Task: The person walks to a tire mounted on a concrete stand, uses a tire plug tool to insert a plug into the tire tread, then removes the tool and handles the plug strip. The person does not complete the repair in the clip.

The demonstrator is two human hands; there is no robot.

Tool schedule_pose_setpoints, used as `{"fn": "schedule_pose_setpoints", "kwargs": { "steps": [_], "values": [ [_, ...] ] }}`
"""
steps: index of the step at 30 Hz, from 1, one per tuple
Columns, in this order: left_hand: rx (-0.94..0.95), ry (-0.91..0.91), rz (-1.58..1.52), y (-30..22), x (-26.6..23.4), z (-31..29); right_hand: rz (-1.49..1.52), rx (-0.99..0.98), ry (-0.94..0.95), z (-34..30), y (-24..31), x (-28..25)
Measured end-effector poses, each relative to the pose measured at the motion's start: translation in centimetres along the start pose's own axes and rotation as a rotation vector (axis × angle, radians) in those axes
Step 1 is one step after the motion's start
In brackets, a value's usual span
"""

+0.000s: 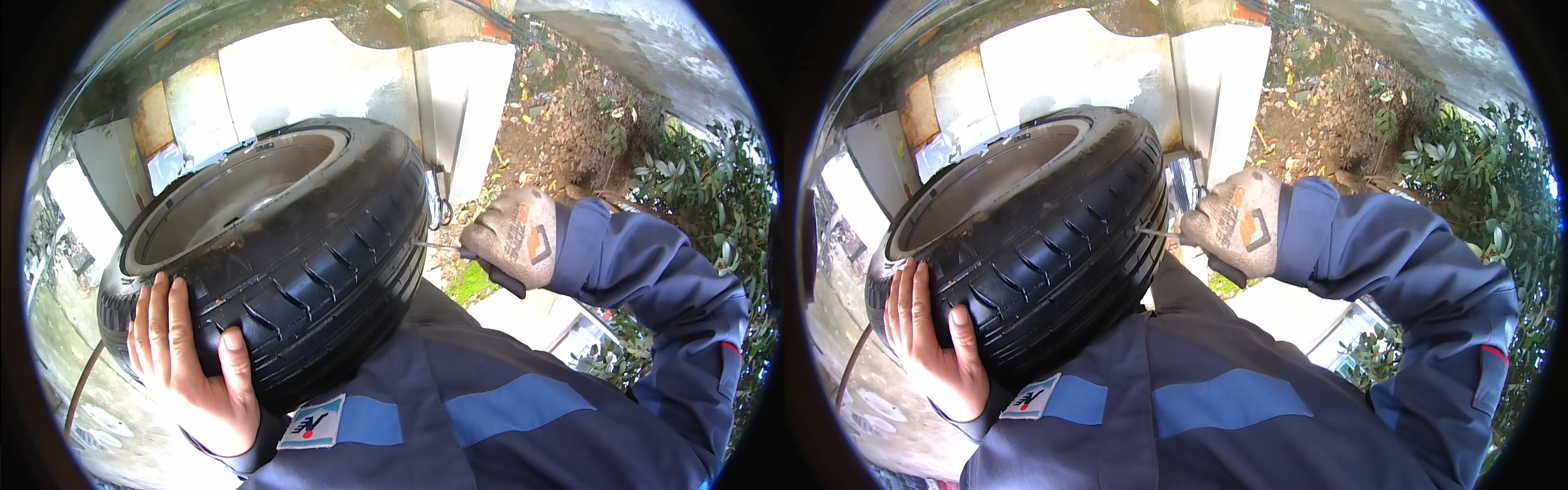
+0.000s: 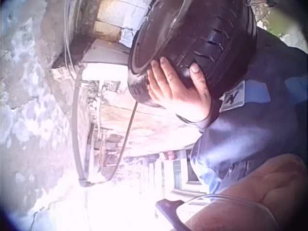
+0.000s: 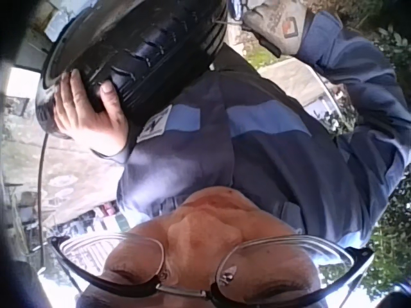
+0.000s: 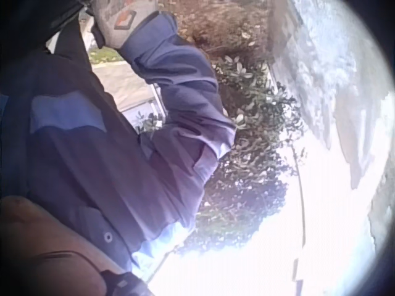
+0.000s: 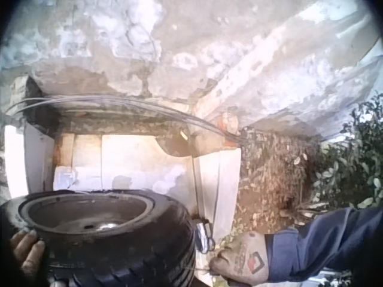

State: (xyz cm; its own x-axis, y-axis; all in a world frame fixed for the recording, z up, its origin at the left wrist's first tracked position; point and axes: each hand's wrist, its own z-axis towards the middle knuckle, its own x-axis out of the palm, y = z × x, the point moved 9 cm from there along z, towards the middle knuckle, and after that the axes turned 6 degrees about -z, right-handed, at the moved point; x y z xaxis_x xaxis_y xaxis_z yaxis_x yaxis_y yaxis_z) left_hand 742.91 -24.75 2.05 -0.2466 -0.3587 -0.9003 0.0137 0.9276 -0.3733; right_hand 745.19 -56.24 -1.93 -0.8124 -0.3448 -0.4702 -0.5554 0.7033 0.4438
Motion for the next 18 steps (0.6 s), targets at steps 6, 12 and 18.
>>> {"fn": "schedule_pose_setpoints", "kwargs": {
  "steps": [6,12,18],
  "values": [
    [-0.014,0.001,0.018,0.3,0.3,-0.4,0.916,0.567,-0.038,-1.5,-1.8,3.8],
    [0.037,-0.141,0.004,0.0,-0.6,1.2,1.421,0.726,-0.197,-1.8,-0.6,6.3],
    [0.025,-0.217,-0.059,0.4,-0.9,2.0,1.188,0.251,-0.787,-4.2,-0.9,-1.5]
  ]
}}
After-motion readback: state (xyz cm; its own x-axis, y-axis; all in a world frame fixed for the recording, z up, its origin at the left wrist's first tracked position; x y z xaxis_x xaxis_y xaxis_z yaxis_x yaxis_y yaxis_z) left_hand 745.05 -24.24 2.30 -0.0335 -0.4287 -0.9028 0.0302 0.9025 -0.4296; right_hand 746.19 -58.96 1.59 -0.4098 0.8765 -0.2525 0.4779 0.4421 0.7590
